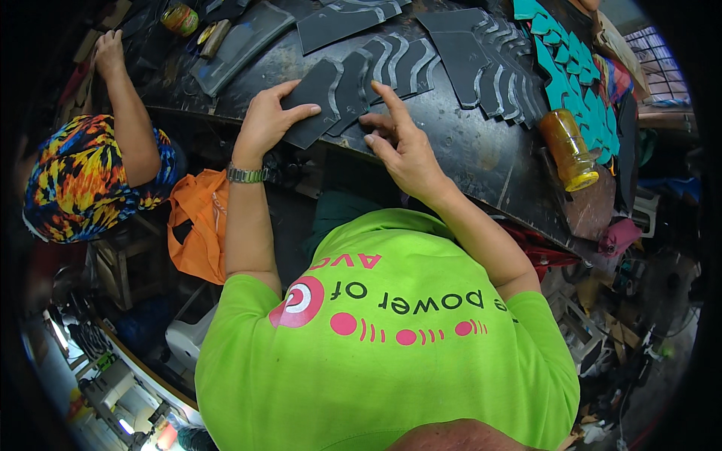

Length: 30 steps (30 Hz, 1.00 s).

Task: The person repeatedly picks teal and black foam cutouts from a table, applies a viscous substance from a jar to the edges, and places them back. The person also closes the jar and sorts through the foam pieces.

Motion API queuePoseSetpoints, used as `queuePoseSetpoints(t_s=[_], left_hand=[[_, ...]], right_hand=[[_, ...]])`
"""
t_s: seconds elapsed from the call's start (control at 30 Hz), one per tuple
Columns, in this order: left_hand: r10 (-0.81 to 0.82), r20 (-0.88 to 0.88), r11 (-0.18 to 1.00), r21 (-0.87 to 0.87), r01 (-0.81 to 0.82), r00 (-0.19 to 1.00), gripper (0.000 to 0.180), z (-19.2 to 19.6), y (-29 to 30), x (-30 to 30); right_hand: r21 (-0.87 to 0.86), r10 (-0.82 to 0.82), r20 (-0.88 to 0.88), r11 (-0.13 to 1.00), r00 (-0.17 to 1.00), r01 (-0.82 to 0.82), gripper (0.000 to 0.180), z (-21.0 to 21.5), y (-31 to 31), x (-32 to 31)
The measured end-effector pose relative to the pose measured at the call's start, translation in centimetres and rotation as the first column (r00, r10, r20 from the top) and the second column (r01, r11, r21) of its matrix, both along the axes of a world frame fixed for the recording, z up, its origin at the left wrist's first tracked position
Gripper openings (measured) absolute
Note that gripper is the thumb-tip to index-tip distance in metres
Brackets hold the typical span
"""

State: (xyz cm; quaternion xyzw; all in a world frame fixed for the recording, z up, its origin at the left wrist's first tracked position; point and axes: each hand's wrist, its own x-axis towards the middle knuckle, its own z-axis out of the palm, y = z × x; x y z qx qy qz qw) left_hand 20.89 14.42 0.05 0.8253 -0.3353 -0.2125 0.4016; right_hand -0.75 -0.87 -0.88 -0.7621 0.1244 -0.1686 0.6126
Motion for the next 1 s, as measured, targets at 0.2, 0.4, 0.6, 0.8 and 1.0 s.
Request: queuePoseSetpoints(t_s=[0.2,0.4,0.6,0.8,1.0], left_hand=[[0.022,-0.083,1.000,0.001,-0.022,0.996,0.043,0.3,-0.7,0.3],[0.002,-0.222,0.996,-0.091,-0.022,0.975,0.032,0.5,-0.5,0.3],[-0.030,-0.398,0.981,-0.187,-0.049,0.917,0.030,0.8,0.3,2.9],[0.048,-0.166,0.998,-0.032,-0.054,0.985,0.033,1.4,1.0,6.2],[0.111,0.039,0.978,-0.184,-0.102,0.993,0.029,0.5,1.1,6.2]], right_hand=[[-0.005,0.066,-0.039,0.998,0.997,-0.066,0.080,0.0,0.2,0.3],[0.023,0.077,-0.036,0.997,0.996,-0.076,0.079,-0.2,0.3,0.3],[0.178,0.009,0.094,0.984,0.996,-0.026,0.076,-1.3,-0.1,-0.9],[0.316,-0.109,0.108,0.946,0.988,0.070,0.076,-2.1,-0.9,-0.5],[0.390,-0.093,0.098,0.919,0.991,0.048,0.075,-2.0,-1.1,-0.5]])
